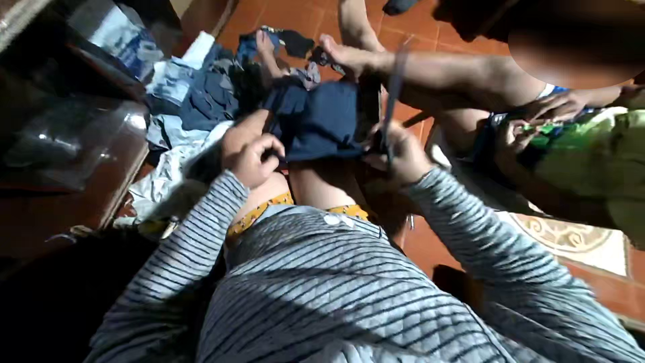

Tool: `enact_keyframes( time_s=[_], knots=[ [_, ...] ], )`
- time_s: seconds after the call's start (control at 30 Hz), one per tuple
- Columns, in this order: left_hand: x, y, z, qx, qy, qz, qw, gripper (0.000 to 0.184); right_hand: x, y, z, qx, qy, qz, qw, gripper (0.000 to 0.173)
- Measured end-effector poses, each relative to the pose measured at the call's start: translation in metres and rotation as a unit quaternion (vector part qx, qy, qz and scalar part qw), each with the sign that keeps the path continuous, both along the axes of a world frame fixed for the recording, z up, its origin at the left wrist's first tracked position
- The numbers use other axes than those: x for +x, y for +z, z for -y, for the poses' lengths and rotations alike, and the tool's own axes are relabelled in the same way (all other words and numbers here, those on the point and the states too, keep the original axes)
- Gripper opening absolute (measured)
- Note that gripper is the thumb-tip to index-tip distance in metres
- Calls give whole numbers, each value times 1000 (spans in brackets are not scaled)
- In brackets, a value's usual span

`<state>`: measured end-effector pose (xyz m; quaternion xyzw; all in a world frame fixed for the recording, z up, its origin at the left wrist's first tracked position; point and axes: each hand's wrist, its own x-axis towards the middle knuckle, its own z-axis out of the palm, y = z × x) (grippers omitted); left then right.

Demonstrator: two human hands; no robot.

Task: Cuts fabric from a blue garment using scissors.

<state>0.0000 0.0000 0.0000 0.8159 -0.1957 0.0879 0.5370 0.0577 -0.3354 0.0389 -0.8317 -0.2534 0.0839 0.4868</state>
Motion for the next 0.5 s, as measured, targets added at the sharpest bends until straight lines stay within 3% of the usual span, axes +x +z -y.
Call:
enact_keyframes(
  time_s=[0.07,0.13,0.27,0.4,0.5],
  knots=[
    [-31,-27,12,84,19,-125,988,17,-21,-45,14,-54,3,-114,992,43],
    [-45,-34,22,178,7,-159,971,23,-36,-60,28,-91,18,-179,980,41],
    [-48,-40,31,203,-15,-120,972,29,-44,-53,59,-50,51,-196,978,52],
    [-46,-55,42,166,-38,55,984,18,-51,-31,74,-51,93,-216,971,71],
    [-46,-52,53,145,-87,110,979,16,-60,-18,78,-68,129,-240,960,71]
  ],
)
